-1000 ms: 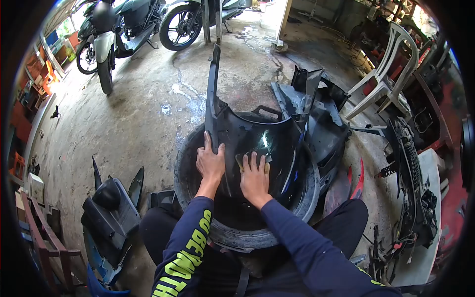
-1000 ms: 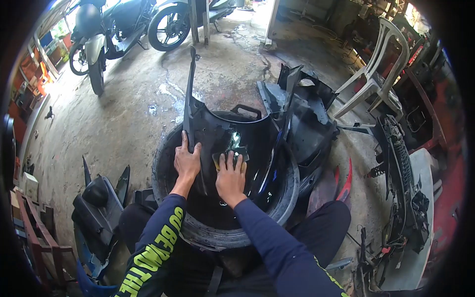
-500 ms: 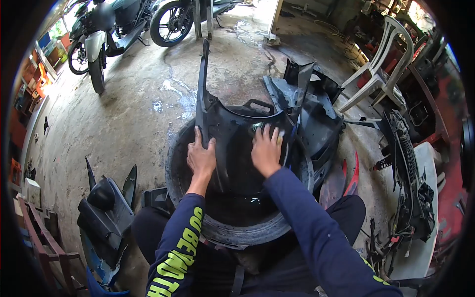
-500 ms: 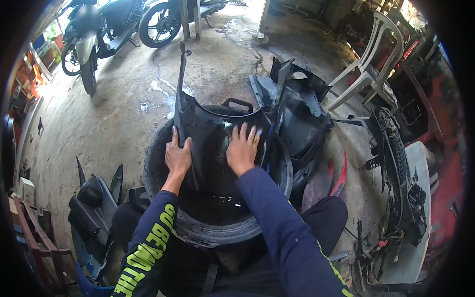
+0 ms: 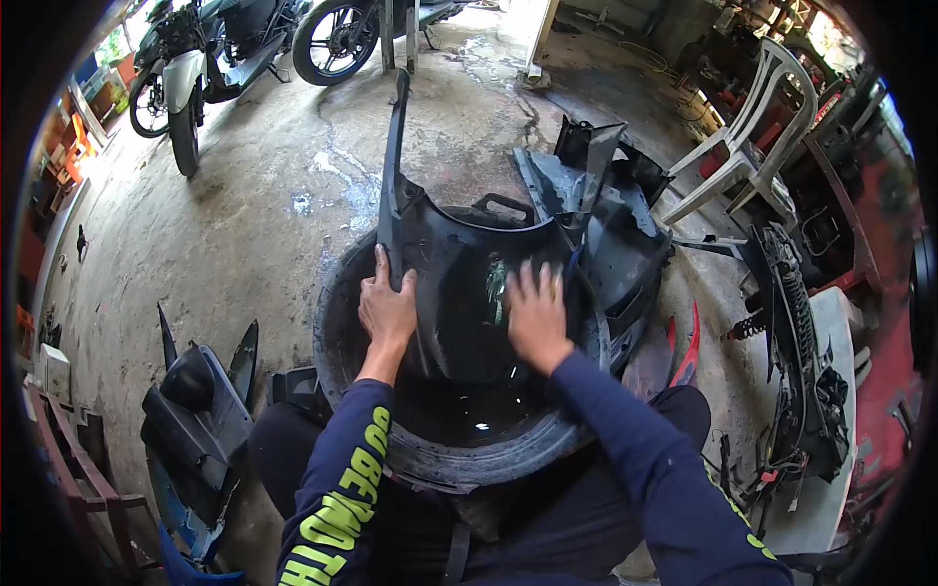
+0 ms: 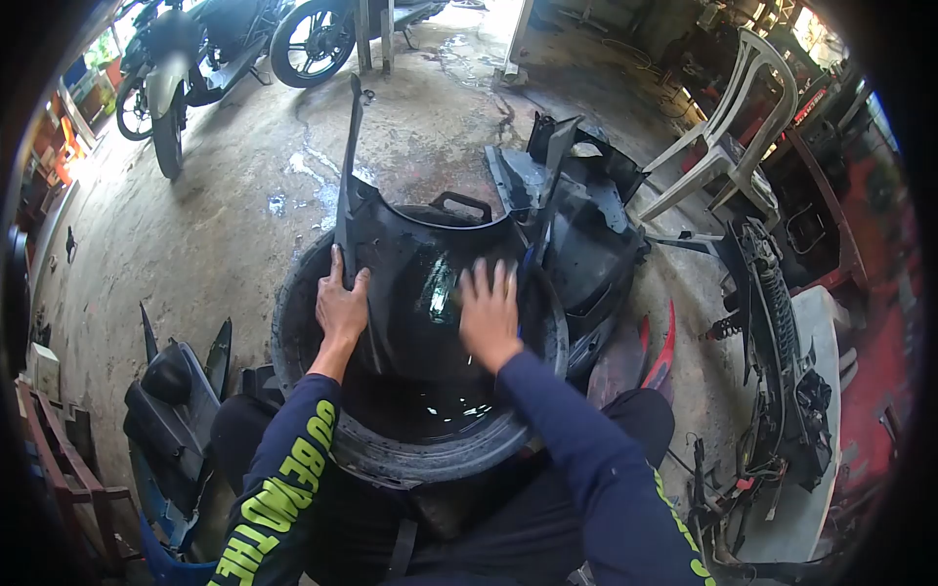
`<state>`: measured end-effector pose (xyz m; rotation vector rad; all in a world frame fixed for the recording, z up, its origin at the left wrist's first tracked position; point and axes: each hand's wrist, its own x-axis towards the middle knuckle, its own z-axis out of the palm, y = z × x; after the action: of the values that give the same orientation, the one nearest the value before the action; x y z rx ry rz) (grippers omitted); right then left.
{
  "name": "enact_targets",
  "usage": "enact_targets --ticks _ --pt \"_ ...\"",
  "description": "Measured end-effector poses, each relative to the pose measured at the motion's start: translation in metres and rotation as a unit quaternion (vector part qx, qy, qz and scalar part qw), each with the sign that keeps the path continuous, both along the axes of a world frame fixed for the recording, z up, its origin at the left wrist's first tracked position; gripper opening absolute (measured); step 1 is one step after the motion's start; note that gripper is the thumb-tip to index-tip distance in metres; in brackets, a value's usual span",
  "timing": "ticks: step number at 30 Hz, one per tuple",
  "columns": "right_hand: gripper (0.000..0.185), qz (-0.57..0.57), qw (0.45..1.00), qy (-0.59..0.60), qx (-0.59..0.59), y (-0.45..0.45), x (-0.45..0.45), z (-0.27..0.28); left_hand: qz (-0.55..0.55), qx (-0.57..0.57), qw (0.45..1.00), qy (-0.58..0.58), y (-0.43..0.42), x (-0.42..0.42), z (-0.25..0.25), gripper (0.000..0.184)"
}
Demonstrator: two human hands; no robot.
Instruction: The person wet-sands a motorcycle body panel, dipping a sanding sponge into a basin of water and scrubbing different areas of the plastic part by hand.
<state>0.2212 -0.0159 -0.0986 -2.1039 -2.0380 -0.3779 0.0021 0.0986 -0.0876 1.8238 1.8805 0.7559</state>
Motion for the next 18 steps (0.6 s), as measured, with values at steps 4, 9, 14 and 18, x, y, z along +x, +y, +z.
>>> enact_targets --ticks 4,9,14,18 --pt "0.052 -0.013 0.999 -0.029 -0.004 0.009 0.018 0.001 -0.001 -0.003 1.0 -0.009 0.001 0.002 0.0 0.073" --pt "0.048 0.019 0.999 -0.036 0.006 -0.006 0.019 0.002 0.003 -0.005 1.0 -0.006 -0.003 0.001 0.002 0.073" --pt "0.05 0.001 0.998 -0.054 -0.021 -0.007 0.018 0.009 0.005 -0.005 1.0 -0.021 -0.001 0.003 0.001 0.073" --pt "0.05 0.099 0.987 0.046 -0.119 -0.07 -0.037 -0.013 0.005 -0.005 1.0 -0.023 -0.003 0.0 0.0 0.072"
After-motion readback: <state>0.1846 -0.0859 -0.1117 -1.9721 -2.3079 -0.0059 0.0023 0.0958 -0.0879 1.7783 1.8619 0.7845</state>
